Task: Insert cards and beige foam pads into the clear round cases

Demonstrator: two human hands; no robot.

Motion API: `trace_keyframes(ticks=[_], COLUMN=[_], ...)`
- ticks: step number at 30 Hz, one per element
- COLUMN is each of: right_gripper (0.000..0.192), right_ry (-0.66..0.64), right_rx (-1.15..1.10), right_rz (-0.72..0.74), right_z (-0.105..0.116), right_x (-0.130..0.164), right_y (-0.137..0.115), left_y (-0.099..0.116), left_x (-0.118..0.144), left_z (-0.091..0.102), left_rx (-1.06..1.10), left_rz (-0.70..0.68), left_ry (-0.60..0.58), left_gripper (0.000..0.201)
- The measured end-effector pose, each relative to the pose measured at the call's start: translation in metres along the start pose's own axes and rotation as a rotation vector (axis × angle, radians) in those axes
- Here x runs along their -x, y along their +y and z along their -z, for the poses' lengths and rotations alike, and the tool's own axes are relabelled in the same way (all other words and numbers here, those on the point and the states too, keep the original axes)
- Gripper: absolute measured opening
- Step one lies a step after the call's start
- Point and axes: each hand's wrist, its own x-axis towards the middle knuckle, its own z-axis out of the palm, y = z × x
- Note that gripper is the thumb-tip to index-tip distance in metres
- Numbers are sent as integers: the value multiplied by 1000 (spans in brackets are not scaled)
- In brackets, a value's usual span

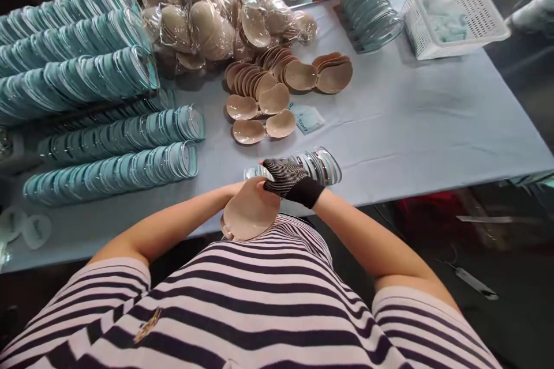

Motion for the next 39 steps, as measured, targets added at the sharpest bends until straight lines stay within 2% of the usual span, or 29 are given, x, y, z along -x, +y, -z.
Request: trace_keyframes(ticks=[2,5,7,9,11,14,16,17,18,20,21,24,26,28,30,34,37,39], right_gripper=[26,23,21,24,26,27,32,34,36,39,47,82,90,84,68,30,29,31], right_ry=[-53,-160,-254,-307,-278,-236,-164,-79,35,270,322,258,192,202,240,330,424,435], right_rx=[-51,-40,43,134,157,-87,-328,-397,-411,-273,-177,46,141,186,180,163,95,15], right_rz=[-120,-95,-73,-102,-146,-105,-67,-93,-163,-419,-558,-900,-1007,-1030,-1002,-866,-740,-552], right_z=[-3,-8,-9,-10,-12,-5,10,21,34,56,65,69,58,44,34,40,59,70], right_x=[12,12,4,-4,-8,-10,-17,-24,-33,-54,-65,-92,-101,-101,-95,-83,-82,-81], right_y=[19,26,22,17,16,36,71,95,123,183,212,277,297,304,305,301,270,227], left_y=[3,1,2,6,11,10,5,1,-2,-7,-8,-8,-5,-2,0,-1,0,4], left_x=[-7,-4,-2,-3,-6,-12,-14,-14,-15,-18,-20,-27,-32,-35,-37,-43,-52,-57], left_z=[5,14,19,19,16,8,2,-1,-4,-12,-16,-30,-38,-44,-47,-48,-47,-44], left_rx=[127,464,624,619,581,574,609,642,688,793,844,955,1008,1060,1108,1169,1181,1203], left_rz=[96,206,227,171,68,-41,-57,-54,-41,11,37,87,100,108,116,140,161,152], left_ry=[-115,-189,-205,-216,-180,-51,26,47,63,110,157,354,474,582,677,783,807,801], left_gripper=[48,60,57,46,45,57,60,61,59,52,47,41,42,41,39,33,32,29])
